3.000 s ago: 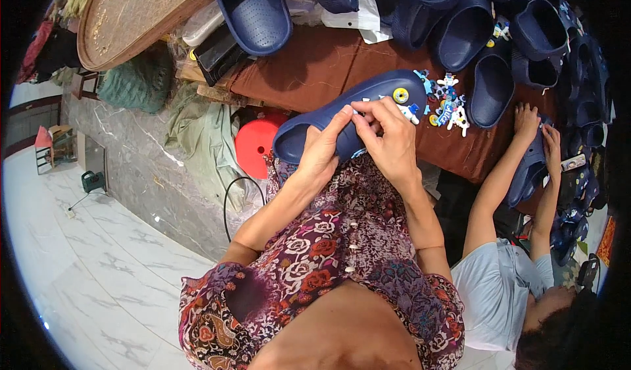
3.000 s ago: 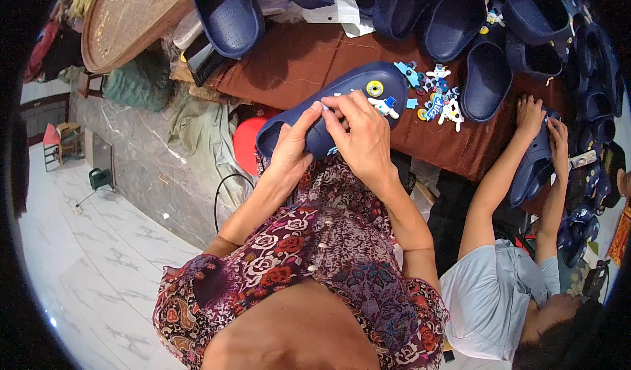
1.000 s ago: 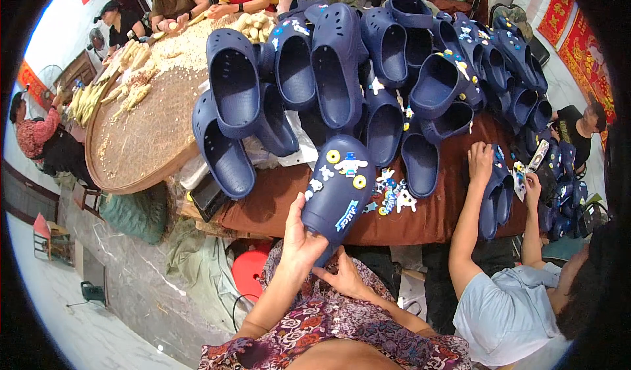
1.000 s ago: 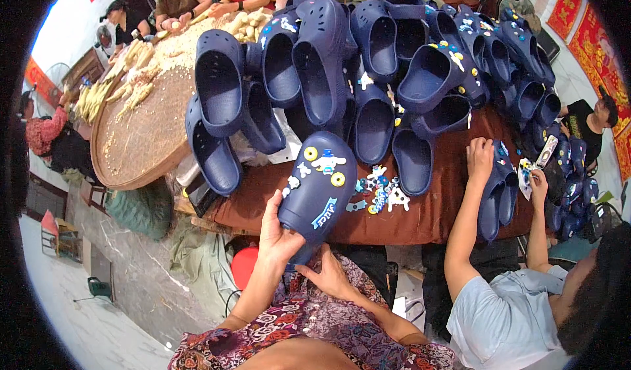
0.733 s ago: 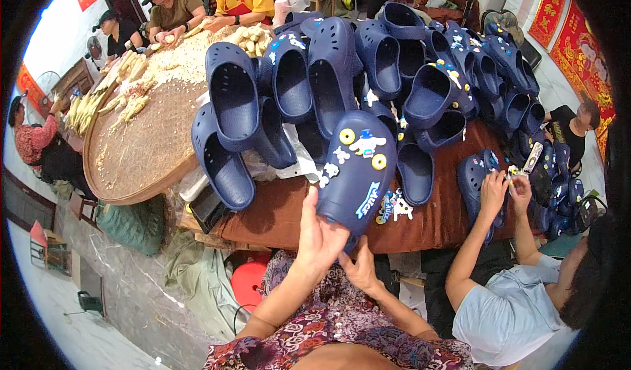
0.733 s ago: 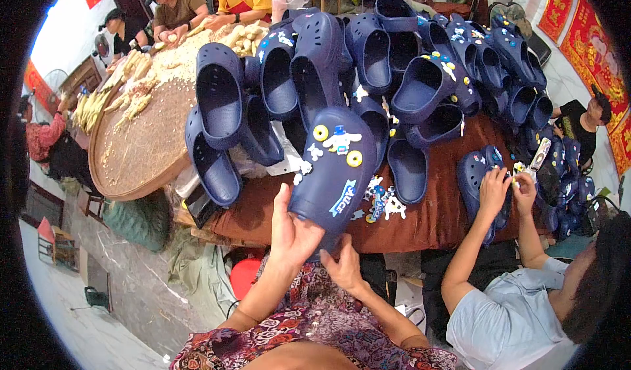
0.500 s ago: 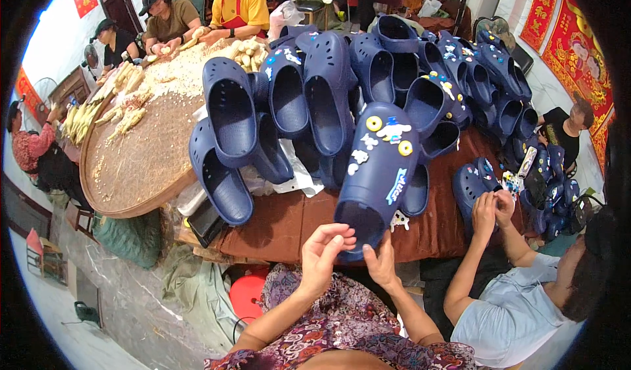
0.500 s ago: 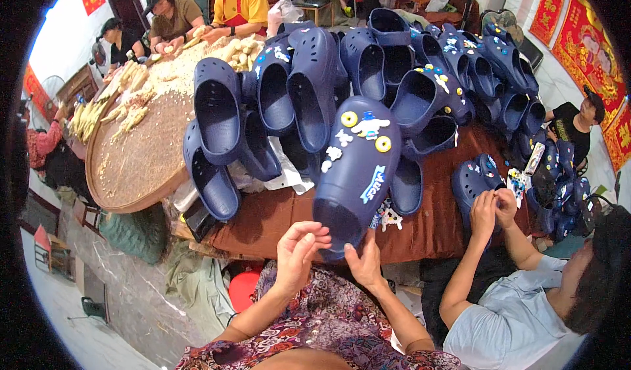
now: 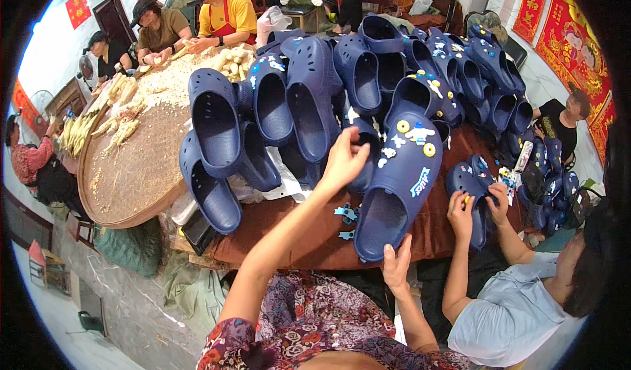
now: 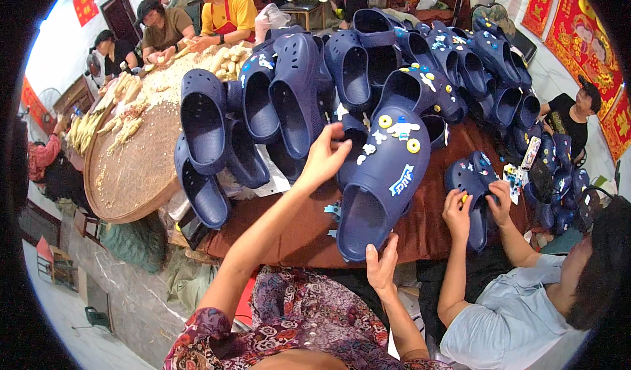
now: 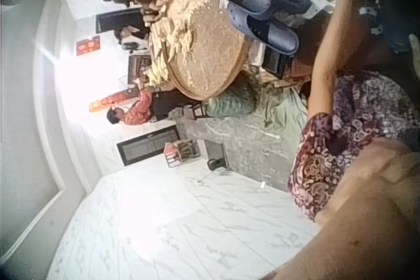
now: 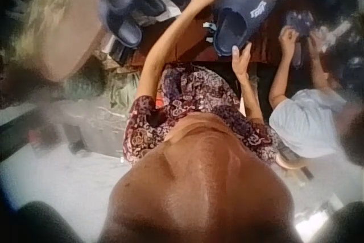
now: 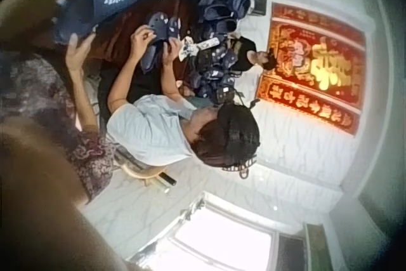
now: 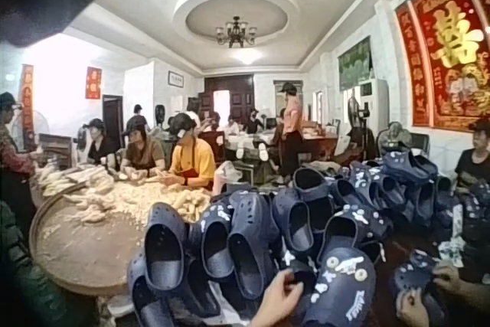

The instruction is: Attaching decorative charms to the holes of blue plastic clogs.

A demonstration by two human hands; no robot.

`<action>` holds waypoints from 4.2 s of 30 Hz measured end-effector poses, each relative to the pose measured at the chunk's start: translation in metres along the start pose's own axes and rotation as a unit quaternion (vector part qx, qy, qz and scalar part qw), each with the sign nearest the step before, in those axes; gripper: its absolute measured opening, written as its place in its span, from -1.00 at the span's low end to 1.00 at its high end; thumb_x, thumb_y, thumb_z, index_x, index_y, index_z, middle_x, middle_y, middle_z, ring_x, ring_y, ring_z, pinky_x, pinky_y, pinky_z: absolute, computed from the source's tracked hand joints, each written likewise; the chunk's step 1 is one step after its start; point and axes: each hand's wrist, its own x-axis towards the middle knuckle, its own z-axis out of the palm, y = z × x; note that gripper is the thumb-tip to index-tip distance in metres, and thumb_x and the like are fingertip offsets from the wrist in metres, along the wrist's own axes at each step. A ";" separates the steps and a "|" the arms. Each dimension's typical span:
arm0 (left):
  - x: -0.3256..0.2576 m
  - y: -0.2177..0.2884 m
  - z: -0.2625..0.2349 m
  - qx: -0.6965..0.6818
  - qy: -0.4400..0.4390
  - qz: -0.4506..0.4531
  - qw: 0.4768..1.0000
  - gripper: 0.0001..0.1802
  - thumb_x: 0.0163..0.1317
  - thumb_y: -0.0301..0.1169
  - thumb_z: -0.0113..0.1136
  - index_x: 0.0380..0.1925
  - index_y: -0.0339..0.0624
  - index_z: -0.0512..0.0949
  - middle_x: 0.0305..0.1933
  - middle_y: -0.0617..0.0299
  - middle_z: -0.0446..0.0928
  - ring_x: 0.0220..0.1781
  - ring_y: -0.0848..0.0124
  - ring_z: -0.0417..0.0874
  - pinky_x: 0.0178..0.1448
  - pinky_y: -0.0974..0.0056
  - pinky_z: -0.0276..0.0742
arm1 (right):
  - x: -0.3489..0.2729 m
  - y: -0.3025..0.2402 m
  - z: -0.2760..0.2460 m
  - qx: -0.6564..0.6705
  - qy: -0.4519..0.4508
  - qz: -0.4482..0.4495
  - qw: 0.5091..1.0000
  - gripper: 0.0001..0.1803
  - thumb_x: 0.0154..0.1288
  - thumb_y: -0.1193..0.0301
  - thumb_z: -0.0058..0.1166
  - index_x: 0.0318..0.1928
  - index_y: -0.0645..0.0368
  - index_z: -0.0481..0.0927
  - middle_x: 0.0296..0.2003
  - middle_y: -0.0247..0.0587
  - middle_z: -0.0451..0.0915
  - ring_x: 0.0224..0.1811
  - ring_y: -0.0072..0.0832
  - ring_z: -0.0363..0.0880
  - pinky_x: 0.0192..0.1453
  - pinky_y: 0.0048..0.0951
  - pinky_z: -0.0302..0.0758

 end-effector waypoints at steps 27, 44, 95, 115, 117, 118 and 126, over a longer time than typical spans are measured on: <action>0.145 -0.037 0.034 -0.177 0.140 -0.306 0.925 -0.55 0.22 -0.20 0.06 -0.22 -0.50 0.43 -0.37 0.00 0.54 -0.53 0.28 0.68 -0.59 0.25 0.52 | -0.011 -0.004 -0.008 0.104 0.008 0.026 0.994 -0.48 0.30 0.18 -0.01 0.05 0.37 0.26 -0.08 -0.02 0.39 -0.03 -0.35 0.35 0.14 -0.27 0.31; -0.089 0.057 -0.076 -0.321 -0.045 -0.210 0.922 -0.61 0.38 -0.25 -0.04 0.09 -0.22 0.30 -0.27 0.19 0.45 -0.60 0.50 0.42 -0.57 0.39 0.37 | -0.003 -0.005 -0.031 0.056 0.034 0.019 0.998 -0.20 0.33 0.15 -0.04 0.34 0.51 0.05 0.25 0.07 0.26 0.27 -0.28 0.25 0.40 -0.32 0.11; -0.349 -0.024 -0.136 0.071 0.162 -0.359 0.916 -0.50 0.34 -0.32 0.11 0.24 -0.26 0.39 0.07 0.03 0.44 0.07 0.29 0.49 0.15 0.26 0.40 | 0.236 0.031 0.104 0.055 -0.013 -0.007 0.998 -0.03 0.23 0.16 0.31 0.37 0.53 0.05 -0.10 -0.09 0.52 -0.22 -0.56 0.48 -0.19 -0.59 0.44; -0.248 0.002 -0.085 -0.190 0.162 -0.352 0.902 -0.48 0.28 -0.45 0.16 0.22 -0.39 0.36 0.15 0.10 0.47 0.20 0.36 0.46 0.32 0.31 0.30 | 0.041 0.027 0.044 -0.287 -0.254 -0.179 0.906 -0.76 0.06 0.48 0.25 -0.19 0.11 0.63 -0.29 -0.24 0.52 -0.14 -0.21 0.46 -0.05 -0.22 0.32; -0.237 -0.006 -0.093 -0.207 0.129 -0.347 0.905 -0.44 0.28 -0.35 0.19 0.21 -0.44 0.34 0.16 0.05 0.47 0.20 0.36 0.47 0.31 0.28 0.31 | 0.040 0.031 0.046 -0.300 -0.250 -0.176 0.904 -0.74 0.05 0.46 0.27 -0.18 0.10 0.63 -0.27 -0.26 0.52 -0.13 -0.22 0.45 -0.04 -0.23 0.30; -0.233 -0.008 -0.091 -0.232 0.151 -0.345 0.897 -0.53 0.30 -0.34 0.19 0.13 -0.40 0.41 0.08 0.14 0.49 0.13 0.44 0.48 0.25 0.32 0.33 | 0.042 0.034 0.047 -0.304 -0.247 -0.185 0.901 -0.73 0.04 0.45 0.27 -0.17 0.10 0.63 -0.27 -0.26 0.51 -0.14 -0.22 0.44 -0.05 -0.23 0.30; -0.221 -0.038 -0.092 -0.382 0.198 -0.382 0.818 -0.55 0.30 -0.20 0.21 0.00 -0.38 0.50 0.02 0.17 0.54 0.05 0.44 0.51 0.18 0.33 0.36 | 0.048 0.033 0.062 -0.310 -0.243 -0.223 0.892 -0.84 0.17 0.42 0.20 -0.21 0.12 0.60 -0.30 -0.23 0.53 -0.17 -0.24 0.46 -0.07 -0.23 0.30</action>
